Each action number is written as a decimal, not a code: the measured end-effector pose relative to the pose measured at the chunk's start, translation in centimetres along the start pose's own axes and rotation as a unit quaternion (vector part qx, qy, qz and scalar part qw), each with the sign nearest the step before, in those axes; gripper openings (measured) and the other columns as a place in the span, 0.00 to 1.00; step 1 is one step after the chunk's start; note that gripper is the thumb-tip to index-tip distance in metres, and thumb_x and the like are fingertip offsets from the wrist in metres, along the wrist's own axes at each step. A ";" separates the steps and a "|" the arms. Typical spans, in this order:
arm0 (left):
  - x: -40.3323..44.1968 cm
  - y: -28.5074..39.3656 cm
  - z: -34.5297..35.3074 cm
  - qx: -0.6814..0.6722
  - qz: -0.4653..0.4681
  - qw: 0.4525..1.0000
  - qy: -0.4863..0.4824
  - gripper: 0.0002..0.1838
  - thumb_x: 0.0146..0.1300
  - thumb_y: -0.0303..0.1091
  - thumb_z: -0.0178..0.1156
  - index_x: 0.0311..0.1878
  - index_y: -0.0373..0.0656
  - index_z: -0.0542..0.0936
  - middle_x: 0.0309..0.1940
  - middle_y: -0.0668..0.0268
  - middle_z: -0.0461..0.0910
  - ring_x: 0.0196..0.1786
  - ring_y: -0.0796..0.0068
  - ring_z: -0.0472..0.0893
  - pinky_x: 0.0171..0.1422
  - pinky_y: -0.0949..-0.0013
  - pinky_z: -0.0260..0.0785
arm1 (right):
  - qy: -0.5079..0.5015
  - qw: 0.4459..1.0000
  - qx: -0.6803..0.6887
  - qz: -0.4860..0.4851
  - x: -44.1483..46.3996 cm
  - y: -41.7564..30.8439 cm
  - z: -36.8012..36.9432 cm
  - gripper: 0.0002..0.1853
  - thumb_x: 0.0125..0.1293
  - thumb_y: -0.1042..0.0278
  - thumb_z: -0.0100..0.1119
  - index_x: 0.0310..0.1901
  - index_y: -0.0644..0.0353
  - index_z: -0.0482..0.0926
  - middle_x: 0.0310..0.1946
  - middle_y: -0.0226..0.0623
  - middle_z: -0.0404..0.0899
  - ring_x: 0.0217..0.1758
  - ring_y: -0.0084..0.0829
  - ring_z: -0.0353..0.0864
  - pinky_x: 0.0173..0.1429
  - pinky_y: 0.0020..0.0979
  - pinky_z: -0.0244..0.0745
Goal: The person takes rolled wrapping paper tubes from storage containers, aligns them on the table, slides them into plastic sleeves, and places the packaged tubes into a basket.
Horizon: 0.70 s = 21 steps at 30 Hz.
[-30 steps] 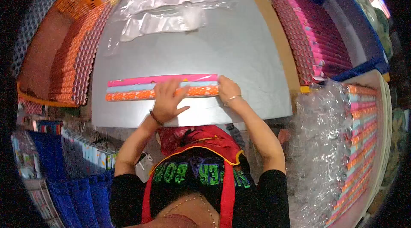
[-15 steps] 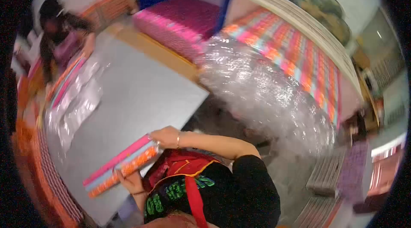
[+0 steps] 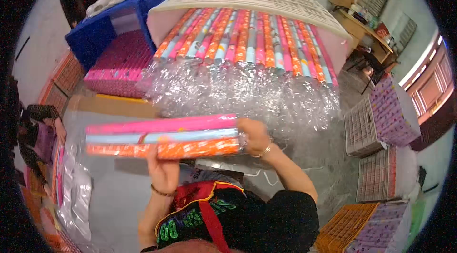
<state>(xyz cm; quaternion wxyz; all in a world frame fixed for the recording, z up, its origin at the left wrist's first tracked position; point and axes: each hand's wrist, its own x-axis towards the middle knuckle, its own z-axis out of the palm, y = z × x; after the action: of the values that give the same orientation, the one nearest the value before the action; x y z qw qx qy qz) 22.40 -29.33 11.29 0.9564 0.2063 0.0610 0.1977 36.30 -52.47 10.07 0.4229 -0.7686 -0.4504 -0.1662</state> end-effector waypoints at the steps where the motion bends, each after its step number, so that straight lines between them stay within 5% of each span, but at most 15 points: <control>1: 1.5 -1.4 0.8 0.103 0.010 0.994 -0.033 0.16 0.60 0.26 0.51 0.52 0.38 0.75 0.47 0.58 0.78 0.52 0.63 0.76 0.60 0.61 0.65 | 0.049 0.998 -0.032 -0.005 -0.6 -0.5 -2.3 0.12 0.56 0.66 0.56 0.41 0.60 0.77 0.40 0.48 0.80 0.41 0.49 0.80 0.44 0.40 0.75; 2: 2.8 -2.7 1.6 0.203 0.025 0.977 -0.064 0.17 0.57 0.20 0.50 0.51 0.37 0.76 0.44 0.57 0.79 0.48 0.61 0.78 0.56 0.62 0.68 | 0.094 0.994 -0.061 -0.013 -1.2 -0.6 -4.4 0.14 0.55 0.66 0.58 0.42 0.60 0.78 0.40 0.48 0.80 0.42 0.50 0.80 0.45 0.40 0.75; 4: 4.3 -4.5 5.6 0.520 0.213 0.804 -0.194 0.20 0.50 0.14 0.46 0.48 0.33 0.75 0.37 0.54 0.79 0.42 0.61 0.79 0.48 0.64 0.70 | 0.190 0.951 -0.244 0.020 -3.9 0.5 -7.3 0.15 0.56 0.64 0.59 0.44 0.62 0.79 0.41 0.48 0.81 0.42 0.47 0.82 0.46 0.39 0.75; 6: 5.6 -6.3 8.4 0.520 0.097 0.813 -0.242 0.15 0.56 0.19 0.50 0.46 0.38 0.76 0.35 0.60 0.78 0.40 0.68 0.79 0.45 0.67 0.70 | 0.273 0.924 -0.266 -0.024 -4.2 -0.3 -9.9 0.17 0.60 0.58 0.60 0.40 0.66 0.76 0.40 0.44 0.80 0.41 0.33 0.80 0.46 0.32 0.73; 7: 6.2 -8.0 9.7 0.314 -0.052 0.932 -0.176 0.13 0.58 0.22 0.52 0.47 0.40 0.76 0.35 0.63 0.78 0.38 0.71 0.79 0.42 0.68 0.70 | 0.313 0.927 -0.206 -0.002 -4.9 -0.5 -11.0 0.16 0.61 0.59 0.61 0.39 0.66 0.75 0.39 0.42 0.79 0.40 0.31 0.79 0.47 0.31 0.72; 8: 6.9 -9.5 10.8 0.077 -0.194 0.973 -0.102 0.12 0.61 0.26 0.54 0.48 0.42 0.75 0.35 0.66 0.78 0.36 0.74 0.78 0.39 0.70 0.71 | 0.349 0.925 -0.146 0.023 -5.2 -0.6 -11.5 0.16 0.61 0.59 0.61 0.39 0.66 0.74 0.37 0.40 0.79 0.39 0.28 0.77 0.48 0.31 0.71; 12: 9.7 -11.4 13.7 0.074 -0.169 0.977 -0.105 0.13 0.63 0.31 0.56 0.51 0.43 0.72 0.37 0.69 0.77 0.35 0.77 0.78 0.37 0.71 0.73 | 0.447 0.892 -0.062 0.033 -4.3 0.1 -10.0 0.14 0.60 0.62 0.62 0.37 0.63 0.73 0.35 0.37 0.77 0.38 0.28 0.75 0.49 0.31 0.71; 14: 12.4 -11.1 13.7 0.156 -0.154 0.969 -0.112 0.16 0.62 0.29 0.56 0.52 0.39 0.69 0.38 0.67 0.76 0.37 0.75 0.79 0.38 0.67 0.77 | 0.384 0.886 -0.260 -0.016 -3.5 -0.1 -8.3 0.11 0.59 0.66 0.61 0.34 0.63 0.72 0.36 0.38 0.78 0.39 0.28 0.76 0.48 0.32 0.71; 17: 16.7 -9.8 13.6 0.178 -0.101 0.971 -0.125 0.18 0.59 0.26 0.58 0.52 0.39 0.69 0.41 0.64 0.77 0.39 0.72 0.80 0.39 0.65 0.77 | 0.418 0.884 -0.205 -0.043 -0.3 -0.2 -4.4 0.07 0.55 0.76 0.52 0.22 0.61 0.67 0.20 0.29 0.63 0.23 0.22 0.60 0.29 0.28 0.59; 19: 19.4 -8.2 13.3 0.220 -0.055 0.967 -0.113 0.19 0.58 0.25 0.60 0.52 0.39 0.69 0.41 0.63 0.77 0.39 0.70 0.80 0.39 0.64 0.77 | 0.332 0.921 -0.187 0.085 1.1 -1.8 -1.2 0.05 0.52 0.78 0.51 0.22 0.61 0.67 0.19 0.30 0.63 0.22 0.22 0.60 0.26 0.28 0.56; 21: 22.1 -5.4 13.0 0.254 -0.044 0.961 -0.097 0.20 0.56 0.24 0.61 0.52 0.39 0.69 0.41 0.62 0.77 0.39 0.69 0.80 0.39 0.64 0.77 | 0.253 0.955 -0.148 0.052 4.0 -2.8 1.1 0.06 0.48 0.77 0.55 0.22 0.60 0.67 0.14 0.31 0.61 0.16 0.23 0.60 0.21 0.28 0.55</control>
<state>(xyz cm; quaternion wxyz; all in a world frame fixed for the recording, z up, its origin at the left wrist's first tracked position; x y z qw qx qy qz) 47.10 -29.77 20.09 0.8817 0.4575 0.0248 0.1127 35.97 -48.71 13.36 0.4122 -0.7777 -0.2585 -0.3980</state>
